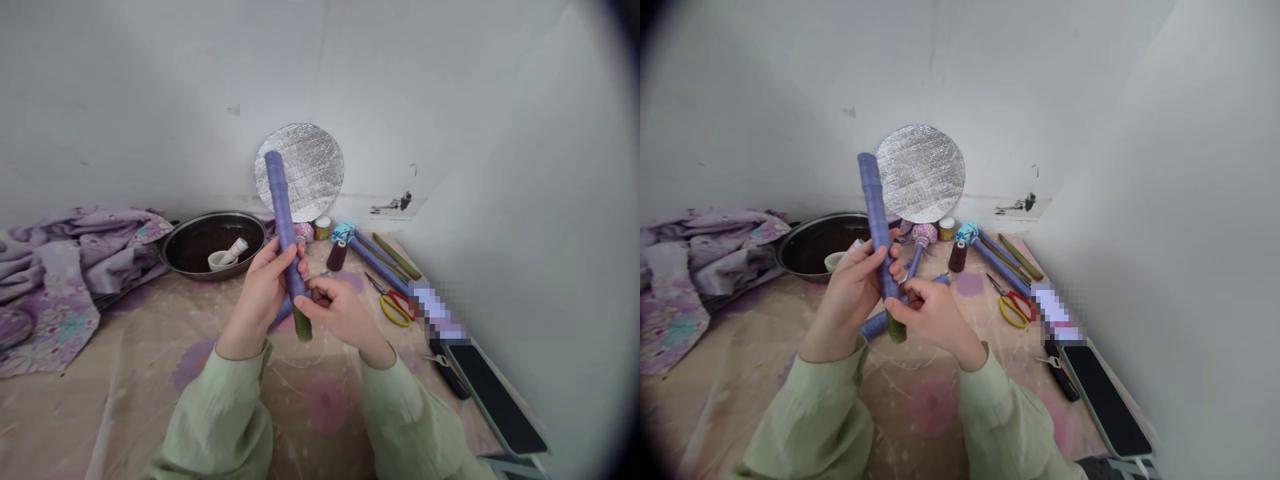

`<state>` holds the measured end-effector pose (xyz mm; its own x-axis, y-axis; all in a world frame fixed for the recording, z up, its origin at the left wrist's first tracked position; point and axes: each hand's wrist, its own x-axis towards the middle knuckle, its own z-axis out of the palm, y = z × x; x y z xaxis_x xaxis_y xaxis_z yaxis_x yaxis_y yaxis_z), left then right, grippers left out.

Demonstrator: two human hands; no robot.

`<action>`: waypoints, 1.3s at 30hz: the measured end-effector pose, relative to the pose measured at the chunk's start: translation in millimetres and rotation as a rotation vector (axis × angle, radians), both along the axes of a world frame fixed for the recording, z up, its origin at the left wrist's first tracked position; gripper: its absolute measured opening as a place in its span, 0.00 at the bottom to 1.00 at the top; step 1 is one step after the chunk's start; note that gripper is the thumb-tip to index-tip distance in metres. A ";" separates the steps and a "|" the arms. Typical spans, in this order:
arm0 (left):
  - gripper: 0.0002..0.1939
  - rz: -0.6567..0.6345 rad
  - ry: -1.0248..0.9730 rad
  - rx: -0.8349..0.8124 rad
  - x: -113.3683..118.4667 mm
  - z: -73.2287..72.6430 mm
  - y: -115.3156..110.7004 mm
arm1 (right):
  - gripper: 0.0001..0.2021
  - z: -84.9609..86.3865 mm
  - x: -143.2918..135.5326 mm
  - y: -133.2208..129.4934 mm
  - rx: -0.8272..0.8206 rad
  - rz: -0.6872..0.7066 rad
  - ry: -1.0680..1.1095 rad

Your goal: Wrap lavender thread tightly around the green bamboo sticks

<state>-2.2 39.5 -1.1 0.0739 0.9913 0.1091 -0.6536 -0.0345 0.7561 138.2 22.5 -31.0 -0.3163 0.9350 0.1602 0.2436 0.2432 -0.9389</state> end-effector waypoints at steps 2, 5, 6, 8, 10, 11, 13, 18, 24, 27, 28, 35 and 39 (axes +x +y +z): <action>0.07 -0.001 -0.013 0.008 -2.1 1.3 2.0 | 0.11 2.2 -1.8 2.0 0.007 -0.008 -0.011; 0.08 0.026 -0.033 0.017 -4.9 4.0 4.5 | 0.11 6.8 -3.5 3.0 0.111 -0.053 -0.053; 0.09 0.045 -0.038 0.018 -5.9 4.8 5.3 | 0.11 8.2 -4.2 2.7 0.152 -0.069 -0.078; 0.10 0.074 -0.040 0.021 -8.2 6.0 7.0 | 0.07 10.3 -5.7 1.5 0.235 -0.099 -0.141; 0.10 0.084 -0.033 0.028 -10.5 6.4 8.8 | 0.03 10.8 -7.0 0.1 0.282 -0.087 -0.140; 0.11 0.083 -0.026 0.029 -11.6 6.3 9.6 | 0.04 10.4 -7.4 -0.4 0.300 -0.075 -0.126; 0.13 0.076 -0.009 0.027 -12.7 5.3 10.9 | 0.06 9.0 -7.7 -0.6 0.300 -0.052 -0.077; 0.15 0.095 0.055 0.090 -8.7 1.2 11.8 | 0.07 6.7 -6.9 0.9 0.275 -0.083 0.043; 0.14 0.034 -0.022 0.076 -5.4 4.4 6.5 | 0.07 7.7 -4.9 0.8 0.224 -0.107 0.126; 0.12 -0.035 -0.113 0.035 -8.5 8.2 3.7 | 0.07 4.4 -3.6 -1.7 0.183 -0.083 0.162; 0.11 -0.054 -0.133 0.021 -9.5 9.2 3.0 | 0.07 2.9 -3.7 -2.9 0.178 -0.079 0.177; 0.13 -0.168 -0.234 -0.086 -8.2 13.5 1.4 | 0.07 -0.6 -9.4 -9.5 0.189 -0.082 0.285; 0.15 -0.186 -0.289 -0.146 -6.5 16.1 0.7 | 0.07 0.9 -10.3 -10.3 0.165 -0.049 0.295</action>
<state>-8.7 40.2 14.9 0.2407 0.9705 0.0105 -0.8259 0.1991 0.5274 127.9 12.2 -30.1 -0.1890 0.9018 0.3886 -0.0175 0.3926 -0.9195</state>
